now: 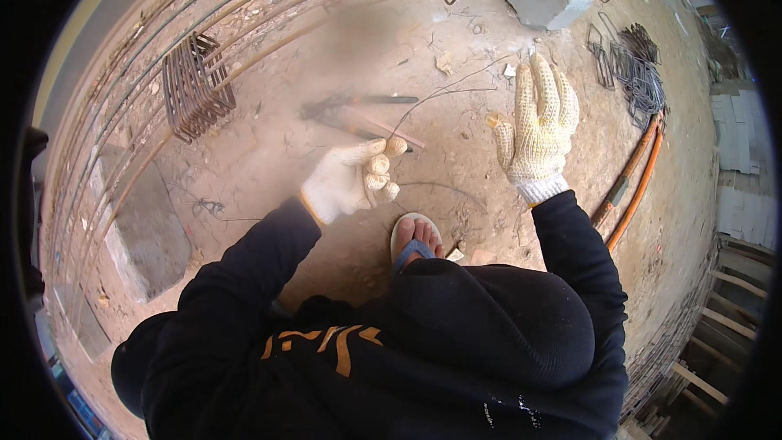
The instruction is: The person assembles a rebar cage by placing U-shaped stirrups onto longitudinal bars and securing them with wire ties. They use pliers to twist and tighten the wire at each intersection, then place the completed cage onto a concrete block.
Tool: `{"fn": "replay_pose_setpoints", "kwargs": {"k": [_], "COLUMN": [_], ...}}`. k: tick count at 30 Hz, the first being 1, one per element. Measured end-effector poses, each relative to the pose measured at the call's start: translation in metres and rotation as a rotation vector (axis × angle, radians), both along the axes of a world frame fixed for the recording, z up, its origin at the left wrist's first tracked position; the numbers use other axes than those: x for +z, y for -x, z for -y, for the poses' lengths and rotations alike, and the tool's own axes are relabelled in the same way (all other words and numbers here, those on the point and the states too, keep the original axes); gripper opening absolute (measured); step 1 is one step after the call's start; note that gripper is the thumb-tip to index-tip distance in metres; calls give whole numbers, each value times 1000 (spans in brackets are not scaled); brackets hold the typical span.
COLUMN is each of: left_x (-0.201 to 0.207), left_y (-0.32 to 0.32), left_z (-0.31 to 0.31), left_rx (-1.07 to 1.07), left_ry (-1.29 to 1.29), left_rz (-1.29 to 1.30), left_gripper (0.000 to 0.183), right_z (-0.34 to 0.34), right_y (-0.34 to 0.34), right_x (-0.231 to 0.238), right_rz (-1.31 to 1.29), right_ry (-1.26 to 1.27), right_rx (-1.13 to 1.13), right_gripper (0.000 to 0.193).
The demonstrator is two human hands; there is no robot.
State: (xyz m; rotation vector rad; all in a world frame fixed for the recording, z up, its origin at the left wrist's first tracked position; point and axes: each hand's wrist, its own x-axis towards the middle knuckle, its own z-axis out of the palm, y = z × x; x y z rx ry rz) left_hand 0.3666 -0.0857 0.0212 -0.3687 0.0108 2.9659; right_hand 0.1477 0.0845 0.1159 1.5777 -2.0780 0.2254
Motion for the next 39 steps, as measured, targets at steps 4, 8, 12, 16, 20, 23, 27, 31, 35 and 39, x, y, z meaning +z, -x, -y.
{"fn": "replay_pose_setpoints", "kwargs": {"k": [4,8,12,16,20,23,27,31,35,39], "left_x": [-3,-1,10,15,6,-4,-10,-9,-8,10], "left_y": [-2,3,3,1,-3,-8,-23,-48,-68,-87], "left_z": [-5,-1,15,22,22,25,40,47,55,66], "left_rx": [-116,-90,34,13,-103,-167,-150,97,-234,-581], "left_ry": [249,1091,1883,1078,1113,1755,2668,2821,2919,2891], "left_rz": [-106,-223,-218,-68,-232,-287,-438,-417,-268,-67], "left_gripper": [37,32,29,32,35,31,42,46,48,52], "right_z": [14,26,21,19,22,15,-1,1,18,48], "right_y": [0,1,10,0,-11,-16,-28,-47,-52,-46], "right_x": [10,-3,4,26,27,14,-5,-24,-45,-69], "right_rz": [140,1086,813,75,-156,229,1740,2168,2149,1621], "right_ry": [-188,-247,-37,137,-220,-614,-935,-834,-865,-1060], "right_rx": [100,-339,-333,-4,322,208,-37,-124,-76,260], "right_gripper": [45,26,27,33,34,26,26,30,30,31]}}
